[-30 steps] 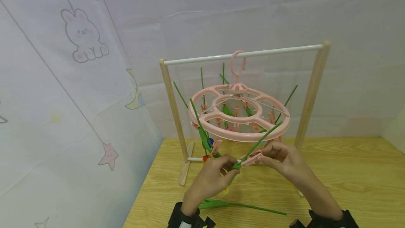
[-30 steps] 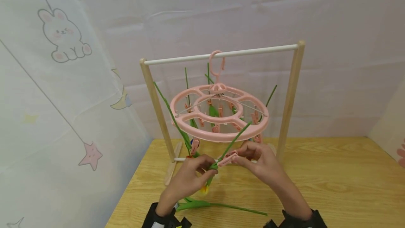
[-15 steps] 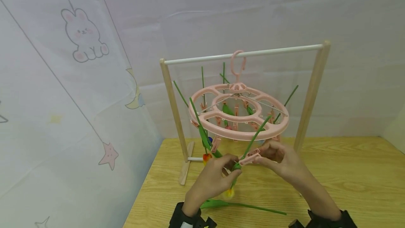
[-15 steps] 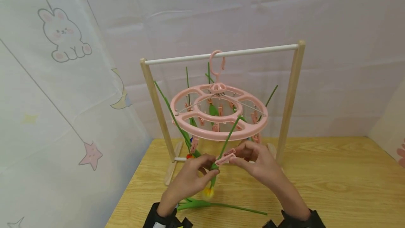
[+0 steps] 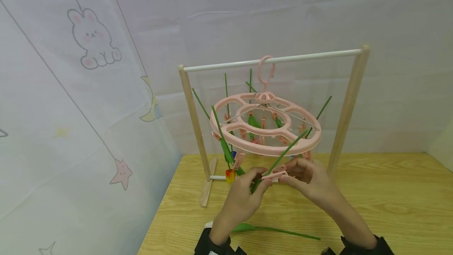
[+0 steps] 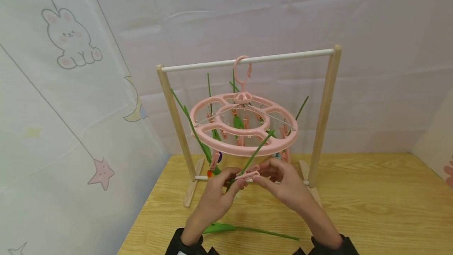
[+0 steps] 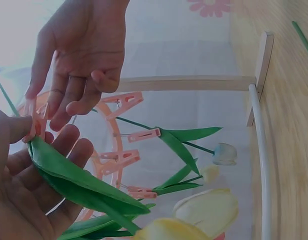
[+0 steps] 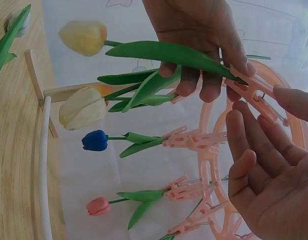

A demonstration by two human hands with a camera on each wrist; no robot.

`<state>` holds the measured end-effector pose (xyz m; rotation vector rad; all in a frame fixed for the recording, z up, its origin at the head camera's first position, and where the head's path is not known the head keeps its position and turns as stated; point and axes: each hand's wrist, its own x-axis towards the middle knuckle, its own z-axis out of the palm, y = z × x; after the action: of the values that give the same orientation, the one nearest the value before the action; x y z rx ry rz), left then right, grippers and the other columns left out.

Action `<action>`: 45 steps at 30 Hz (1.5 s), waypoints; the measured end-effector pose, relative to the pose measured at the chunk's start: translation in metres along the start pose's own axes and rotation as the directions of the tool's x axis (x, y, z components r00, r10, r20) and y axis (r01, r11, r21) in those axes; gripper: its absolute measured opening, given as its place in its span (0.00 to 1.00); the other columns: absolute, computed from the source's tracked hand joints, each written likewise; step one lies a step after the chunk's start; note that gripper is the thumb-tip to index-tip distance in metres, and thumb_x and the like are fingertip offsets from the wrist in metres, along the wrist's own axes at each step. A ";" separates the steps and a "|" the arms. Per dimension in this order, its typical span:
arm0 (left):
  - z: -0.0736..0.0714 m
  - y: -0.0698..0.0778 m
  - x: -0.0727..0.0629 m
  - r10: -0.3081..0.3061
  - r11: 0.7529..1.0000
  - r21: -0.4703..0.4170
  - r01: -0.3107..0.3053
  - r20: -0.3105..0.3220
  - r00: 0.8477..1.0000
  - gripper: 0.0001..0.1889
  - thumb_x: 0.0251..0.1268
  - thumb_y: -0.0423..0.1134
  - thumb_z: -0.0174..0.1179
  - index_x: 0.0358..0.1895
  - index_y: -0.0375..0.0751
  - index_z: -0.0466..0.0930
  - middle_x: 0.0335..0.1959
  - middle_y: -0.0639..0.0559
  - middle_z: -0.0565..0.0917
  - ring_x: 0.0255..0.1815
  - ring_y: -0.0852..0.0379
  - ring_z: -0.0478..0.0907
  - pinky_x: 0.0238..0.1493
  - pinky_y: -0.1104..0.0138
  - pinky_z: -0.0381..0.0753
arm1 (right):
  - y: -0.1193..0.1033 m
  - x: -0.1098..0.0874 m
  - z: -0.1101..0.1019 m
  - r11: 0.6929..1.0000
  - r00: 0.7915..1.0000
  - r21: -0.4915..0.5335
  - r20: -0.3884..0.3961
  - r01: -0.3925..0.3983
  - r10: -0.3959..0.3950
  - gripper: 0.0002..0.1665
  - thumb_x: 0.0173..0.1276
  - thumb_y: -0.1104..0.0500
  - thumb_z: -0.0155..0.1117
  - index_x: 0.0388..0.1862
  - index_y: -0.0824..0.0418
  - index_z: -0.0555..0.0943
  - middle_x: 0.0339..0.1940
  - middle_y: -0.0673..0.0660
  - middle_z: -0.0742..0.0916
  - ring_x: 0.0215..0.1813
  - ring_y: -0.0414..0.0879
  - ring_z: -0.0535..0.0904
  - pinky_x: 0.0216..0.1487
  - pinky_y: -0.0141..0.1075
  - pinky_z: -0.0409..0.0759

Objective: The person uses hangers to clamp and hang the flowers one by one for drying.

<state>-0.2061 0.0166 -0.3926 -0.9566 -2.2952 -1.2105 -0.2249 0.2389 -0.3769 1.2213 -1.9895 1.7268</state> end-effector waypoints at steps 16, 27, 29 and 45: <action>-0.016 0.005 0.000 -0.038 0.999 -0.017 0.038 -0.006 0.999 0.16 0.80 0.45 0.52 0.55 0.35 0.79 0.38 0.52 0.88 0.39 0.63 0.82 0.40 0.72 0.83 | -0.005 -0.011 -0.043 0.900 0.856 -0.198 -0.440 -0.389 0.273 0.15 0.77 0.55 0.60 0.46 0.68 0.78 0.32 0.43 0.84 0.36 0.35 0.79 0.39 0.23 0.76; -0.031 0.002 -0.003 -0.048 0.997 -0.060 0.047 -0.015 0.999 0.13 0.79 0.42 0.54 0.52 0.36 0.80 0.35 0.52 0.87 0.36 0.63 0.82 0.39 0.70 0.84 | 0.009 -0.004 -0.034 0.913 0.885 -0.141 -0.343 -0.382 0.317 0.18 0.79 0.57 0.56 0.58 0.71 0.72 0.47 0.41 0.83 0.45 0.30 0.81 0.41 0.26 0.82; -0.033 0.002 -0.004 -0.055 0.997 -0.056 0.053 -0.027 0.998 0.12 0.79 0.42 0.55 0.52 0.37 0.81 0.35 0.53 0.87 0.36 0.63 0.82 0.39 0.70 0.83 | 0.009 -0.003 -0.031 0.926 0.886 -0.108 -0.348 -0.362 0.306 0.15 0.79 0.59 0.57 0.54 0.70 0.74 0.43 0.41 0.85 0.40 0.35 0.82 0.37 0.28 0.82; -0.046 -0.011 -0.006 -0.034 0.999 -0.026 0.032 -0.084 0.996 0.11 0.77 0.40 0.57 0.50 0.36 0.80 0.34 0.51 0.87 0.36 0.60 0.83 0.40 0.68 0.84 | -0.005 -0.004 -0.032 0.910 0.899 -0.092 -0.226 -0.403 0.376 0.23 0.80 0.56 0.56 0.64 0.72 0.74 0.45 0.42 0.87 0.45 0.37 0.83 0.44 0.27 0.82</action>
<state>-0.2091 -0.0285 -0.3767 -0.8620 -2.2432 -1.2710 -0.2301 0.2697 -0.3671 0.5966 -2.2920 1.7612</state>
